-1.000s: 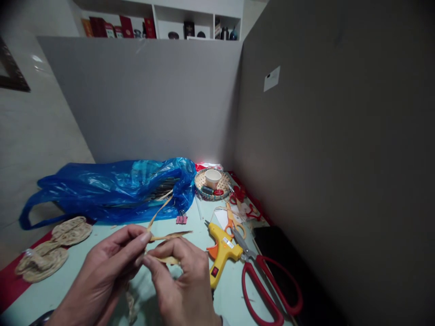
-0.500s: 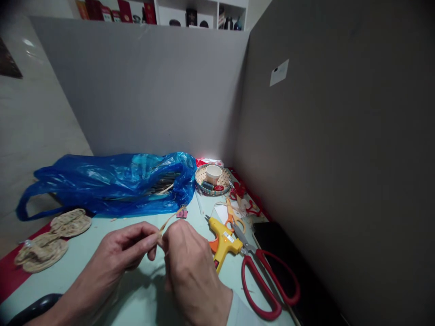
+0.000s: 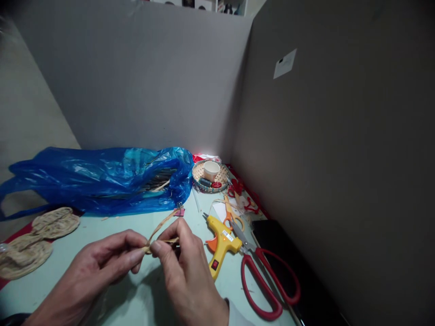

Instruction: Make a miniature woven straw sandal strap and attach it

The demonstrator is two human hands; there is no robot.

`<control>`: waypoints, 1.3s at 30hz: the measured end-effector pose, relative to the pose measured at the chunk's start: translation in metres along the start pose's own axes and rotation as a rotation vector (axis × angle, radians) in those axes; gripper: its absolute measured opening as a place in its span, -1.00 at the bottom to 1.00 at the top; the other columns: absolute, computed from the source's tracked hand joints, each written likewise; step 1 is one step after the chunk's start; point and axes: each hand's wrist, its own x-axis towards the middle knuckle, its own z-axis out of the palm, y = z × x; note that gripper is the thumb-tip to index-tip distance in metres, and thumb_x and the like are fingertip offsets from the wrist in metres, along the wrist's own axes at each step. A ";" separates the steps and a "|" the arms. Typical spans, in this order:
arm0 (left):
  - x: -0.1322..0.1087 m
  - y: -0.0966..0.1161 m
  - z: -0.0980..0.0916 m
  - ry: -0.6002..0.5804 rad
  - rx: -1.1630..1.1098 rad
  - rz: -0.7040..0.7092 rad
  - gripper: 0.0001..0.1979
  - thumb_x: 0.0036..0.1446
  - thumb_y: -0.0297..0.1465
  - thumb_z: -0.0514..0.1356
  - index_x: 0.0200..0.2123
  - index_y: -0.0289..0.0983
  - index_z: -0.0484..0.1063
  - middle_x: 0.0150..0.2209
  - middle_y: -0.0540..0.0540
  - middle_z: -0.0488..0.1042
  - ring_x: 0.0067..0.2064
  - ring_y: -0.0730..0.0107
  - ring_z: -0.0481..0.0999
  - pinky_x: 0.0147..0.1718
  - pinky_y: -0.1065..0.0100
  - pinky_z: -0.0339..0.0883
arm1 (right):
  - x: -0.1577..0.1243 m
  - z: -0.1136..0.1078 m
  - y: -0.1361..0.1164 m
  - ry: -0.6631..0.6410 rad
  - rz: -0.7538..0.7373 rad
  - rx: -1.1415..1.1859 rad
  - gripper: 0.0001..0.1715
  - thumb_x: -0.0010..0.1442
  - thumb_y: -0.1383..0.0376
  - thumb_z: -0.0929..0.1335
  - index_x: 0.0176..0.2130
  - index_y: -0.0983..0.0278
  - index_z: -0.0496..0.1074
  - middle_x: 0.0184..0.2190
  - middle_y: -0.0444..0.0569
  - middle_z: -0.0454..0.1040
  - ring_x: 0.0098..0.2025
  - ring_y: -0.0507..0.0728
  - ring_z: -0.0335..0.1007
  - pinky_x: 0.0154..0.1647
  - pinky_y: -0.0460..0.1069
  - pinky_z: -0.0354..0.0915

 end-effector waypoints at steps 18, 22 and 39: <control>0.004 -0.002 -0.005 -0.058 -0.107 -0.178 -0.65 -0.06 -0.08 0.38 -0.51 -0.26 0.53 -0.57 0.03 0.36 -0.52 0.48 0.14 -0.53 0.44 0.00 | 0.006 -0.001 0.012 0.179 -0.684 -0.354 -0.81 0.27 0.49 0.32 -0.27 0.20 0.41 -0.38 -0.10 0.54 -0.34 0.08 0.40 -0.29 0.01 0.27; 0.000 0.002 -0.005 -0.009 -0.125 -0.233 -0.65 -0.05 -0.08 0.38 -0.52 -0.25 0.48 -0.60 0.07 0.27 -0.55 0.51 0.06 -0.57 0.45 -0.02 | 0.001 -0.001 -0.001 0.381 -0.753 -0.624 -0.78 0.24 0.47 0.37 -0.26 0.12 0.46 -0.41 -0.14 0.59 -0.33 0.13 0.42 -0.12 0.10 0.30; 0.013 -0.012 -0.018 0.084 -0.204 -0.194 -0.67 -0.09 -0.14 0.41 -0.48 -0.27 0.45 -0.61 0.12 0.26 -0.61 0.58 0.10 -0.63 0.55 0.01 | -0.005 0.004 0.010 -0.032 -0.991 -0.928 -0.78 0.31 0.47 0.26 -0.15 0.38 0.49 -0.22 0.05 0.61 -0.30 0.12 0.41 -0.18 0.12 0.24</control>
